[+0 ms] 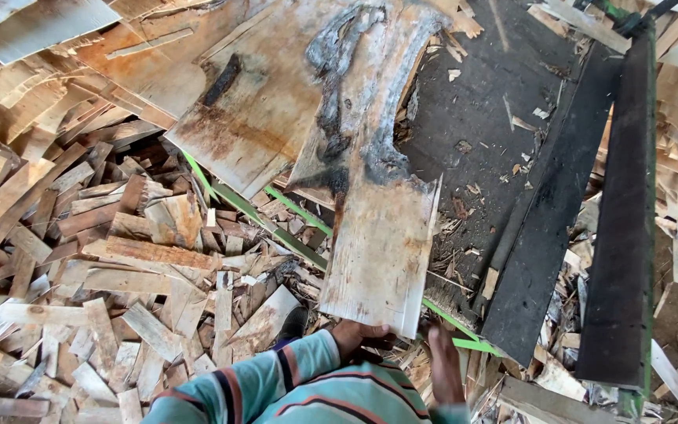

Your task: Trimming and sorting wood veneer sheets using a manual lever-operated cutting machine.

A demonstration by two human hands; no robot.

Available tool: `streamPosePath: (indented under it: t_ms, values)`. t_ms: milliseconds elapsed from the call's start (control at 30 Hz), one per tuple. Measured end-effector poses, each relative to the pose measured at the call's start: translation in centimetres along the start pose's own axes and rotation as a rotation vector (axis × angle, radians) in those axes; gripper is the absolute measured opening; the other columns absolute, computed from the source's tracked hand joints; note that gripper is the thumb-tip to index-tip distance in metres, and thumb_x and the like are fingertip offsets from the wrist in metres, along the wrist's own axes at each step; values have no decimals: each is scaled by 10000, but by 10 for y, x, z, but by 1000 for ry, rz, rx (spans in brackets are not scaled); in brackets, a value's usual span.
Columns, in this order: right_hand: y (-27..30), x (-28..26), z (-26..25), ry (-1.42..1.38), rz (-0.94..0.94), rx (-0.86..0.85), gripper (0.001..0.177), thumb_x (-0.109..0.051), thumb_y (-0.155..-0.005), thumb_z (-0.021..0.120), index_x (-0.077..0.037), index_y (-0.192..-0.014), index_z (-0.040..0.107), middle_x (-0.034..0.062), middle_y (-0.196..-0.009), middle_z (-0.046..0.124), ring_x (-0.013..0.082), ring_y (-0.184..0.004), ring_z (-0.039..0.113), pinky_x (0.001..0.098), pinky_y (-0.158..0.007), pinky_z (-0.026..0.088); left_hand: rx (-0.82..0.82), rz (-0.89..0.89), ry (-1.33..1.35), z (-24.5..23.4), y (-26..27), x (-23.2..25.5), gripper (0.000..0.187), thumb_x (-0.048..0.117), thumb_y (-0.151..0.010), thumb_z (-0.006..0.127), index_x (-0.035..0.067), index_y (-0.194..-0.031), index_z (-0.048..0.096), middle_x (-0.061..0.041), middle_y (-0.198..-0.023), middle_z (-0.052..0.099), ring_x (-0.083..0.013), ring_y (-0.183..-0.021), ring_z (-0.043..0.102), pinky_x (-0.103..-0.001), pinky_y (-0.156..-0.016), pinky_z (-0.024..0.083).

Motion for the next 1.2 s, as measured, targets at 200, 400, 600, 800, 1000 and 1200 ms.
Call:
streamPosePath:
  t_ms: [200,400,600,800,1000,1200]
  values:
    - [-73,-6,55,-299,44,-358,861,-351,-873,715,49,-1535,335,261,-1467,518,339,-1298,566,418,-1090,452,-39,172,-442,-75,-70,-63,509,430,-977,708,-4,-1244,710,-129,-1100,771,-305,-1057,700,-435,-879,573]
    - [-73,18,-18,-302,-51,-193,550,-124,-857,725,78,-1348,582,264,-1239,696,339,-1109,678,453,-997,551,-440,198,-1044,-86,-9,-11,466,352,-1055,614,23,-1385,649,-158,-1197,726,-253,-1083,673,-392,-972,525]
    - [-52,147,-103,456,58,104,619,-193,-893,750,34,-1429,537,271,-1410,576,402,-1256,596,499,-1080,433,468,756,-1137,-41,-4,125,569,289,-943,677,53,-1437,526,-189,-1332,641,-330,-1166,653,-405,-992,548]
    - [-9,180,-111,493,137,191,629,-252,-850,782,-15,-1408,613,251,-1333,688,404,-1219,660,480,-1047,491,896,641,-1482,7,-88,188,990,512,-921,716,87,-1622,160,-189,-1669,246,-387,-1536,199,-510,-1254,181]
    - [1,185,-102,479,69,309,610,-245,-846,782,-58,-1403,617,253,-1336,674,426,-1220,646,512,-1050,472,1129,472,-1458,23,-115,208,1173,551,-803,784,95,-1609,64,-131,-1629,304,-335,-1492,278,-586,-1227,157]
    - [19,170,-93,563,-15,385,604,-224,-852,770,-71,-1413,607,256,-1354,649,439,-1246,609,521,-1070,456,1122,321,-1431,38,-87,226,1206,302,-783,796,105,-1668,0,-76,-1559,425,-307,-1399,454,-532,-1234,259]
Point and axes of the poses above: each hand's wrist, its own y-axis away from the middle knuckle, its own z-axis out of the palm, x = y × z, the point moved 2 cm from there along -y, towards the middle knuckle
